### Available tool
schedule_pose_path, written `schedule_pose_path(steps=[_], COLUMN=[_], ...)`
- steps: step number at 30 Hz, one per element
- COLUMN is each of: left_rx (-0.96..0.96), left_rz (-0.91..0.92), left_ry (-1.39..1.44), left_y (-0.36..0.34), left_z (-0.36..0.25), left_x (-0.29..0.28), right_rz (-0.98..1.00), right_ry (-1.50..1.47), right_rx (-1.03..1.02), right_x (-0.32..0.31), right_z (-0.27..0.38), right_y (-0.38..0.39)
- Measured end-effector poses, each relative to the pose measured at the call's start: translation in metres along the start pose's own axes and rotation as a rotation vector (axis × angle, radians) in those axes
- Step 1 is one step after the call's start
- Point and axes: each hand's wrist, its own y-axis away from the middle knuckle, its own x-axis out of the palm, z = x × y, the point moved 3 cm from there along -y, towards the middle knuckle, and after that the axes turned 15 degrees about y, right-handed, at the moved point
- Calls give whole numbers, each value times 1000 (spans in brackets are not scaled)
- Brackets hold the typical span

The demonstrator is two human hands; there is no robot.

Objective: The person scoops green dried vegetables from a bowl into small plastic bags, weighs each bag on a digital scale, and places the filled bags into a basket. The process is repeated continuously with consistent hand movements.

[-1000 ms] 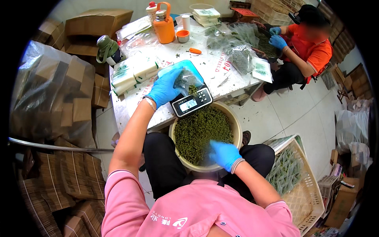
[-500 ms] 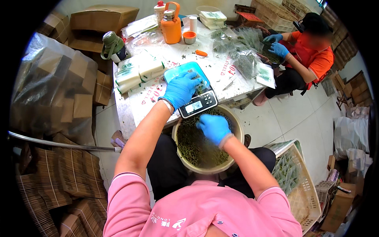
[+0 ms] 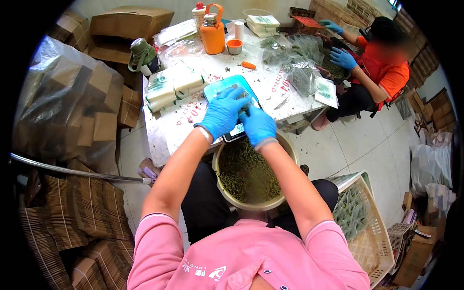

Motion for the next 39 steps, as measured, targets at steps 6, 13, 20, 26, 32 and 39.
schedule_pose_path(steps=[6, 13, 20, 26, 32, 39], left_rx=[-41, -204, -297, -460, -1034, -765], left_rz=[10, 49, 7, -322, -3, -124], left_ry=[-41, 21, 5, 1236, 1625, 1557], left_y=[-2, 12, 14, 58, 99, 86], left_z=[13, 6, 0, -62, -99, -113], left_x=[17, -16, -16, 8, 82, 112], right_rz=[334, 73, -272, 158, 282, 750], right_ry=[239, 236, 498, 400, 108, 377], right_rx=[-242, -280, -633, -732, -676, -696], right_x=[22, -42, -45, -115, -162, -119], right_z=[-11, -21, 21, 49, 5, -30], right_y=[27, 45, -47, 2, 25, 75])
